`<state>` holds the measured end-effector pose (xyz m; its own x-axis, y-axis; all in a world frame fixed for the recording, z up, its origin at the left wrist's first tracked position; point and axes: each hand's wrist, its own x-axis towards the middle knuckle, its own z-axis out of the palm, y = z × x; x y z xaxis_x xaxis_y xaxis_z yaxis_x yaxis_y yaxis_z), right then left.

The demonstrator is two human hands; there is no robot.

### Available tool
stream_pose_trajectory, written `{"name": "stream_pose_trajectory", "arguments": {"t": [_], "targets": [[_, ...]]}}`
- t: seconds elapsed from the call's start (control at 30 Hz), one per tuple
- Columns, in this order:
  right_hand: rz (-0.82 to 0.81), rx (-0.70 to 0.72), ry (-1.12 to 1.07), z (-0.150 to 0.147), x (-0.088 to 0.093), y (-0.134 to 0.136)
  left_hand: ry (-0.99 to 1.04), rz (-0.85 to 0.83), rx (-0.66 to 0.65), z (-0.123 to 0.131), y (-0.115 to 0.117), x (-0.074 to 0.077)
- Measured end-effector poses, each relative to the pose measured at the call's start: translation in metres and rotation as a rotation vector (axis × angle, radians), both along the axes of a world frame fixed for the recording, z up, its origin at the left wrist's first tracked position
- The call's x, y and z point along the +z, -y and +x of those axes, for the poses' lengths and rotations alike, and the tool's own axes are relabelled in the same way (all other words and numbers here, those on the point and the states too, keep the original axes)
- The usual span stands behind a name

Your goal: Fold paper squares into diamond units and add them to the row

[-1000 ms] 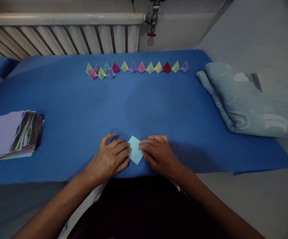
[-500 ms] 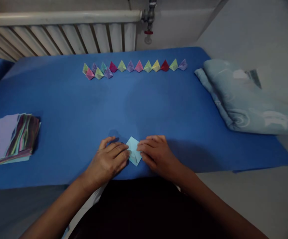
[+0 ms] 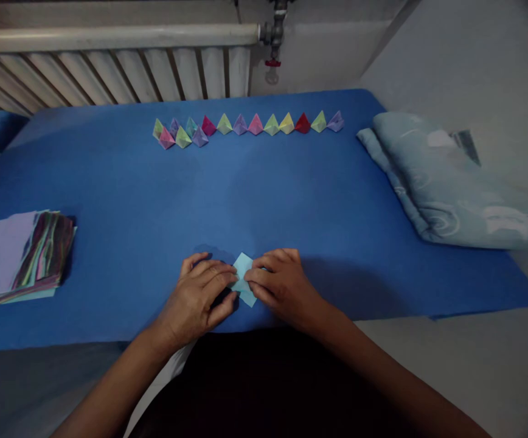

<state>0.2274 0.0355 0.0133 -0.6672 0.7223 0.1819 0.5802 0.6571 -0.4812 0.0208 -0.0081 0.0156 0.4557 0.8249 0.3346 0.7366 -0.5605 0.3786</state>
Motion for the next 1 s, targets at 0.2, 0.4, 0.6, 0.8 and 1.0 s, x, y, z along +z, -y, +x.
{"name": "stream_pose_trajectory", "arguments": {"t": [0.2, 0.4, 0.6, 0.8, 1.0], "targets": [[0.024, -0.018, -0.032, 0.000, -0.003, 0.001, -0.022, 0.066, 0.038, 0.005, 0.003, -0.003], [0.019, -0.048, -0.085, -0.002, -0.005, 0.003, 0.003, 0.128, 0.091, 0.006, 0.003, -0.008], [-0.024, -0.114, -0.118, -0.007, -0.005, 0.003, 0.040, 0.071, 0.127, 0.004, 0.001, -0.010], [-0.068, -0.166, -0.154, -0.010, -0.004, 0.003, 0.056, 0.027, 0.209, 0.005, 0.001, -0.012], [-0.096, -0.208, -0.124, -0.013, -0.002, 0.004, 0.086, -0.014, 0.255, 0.006, 0.001, -0.013]]}}
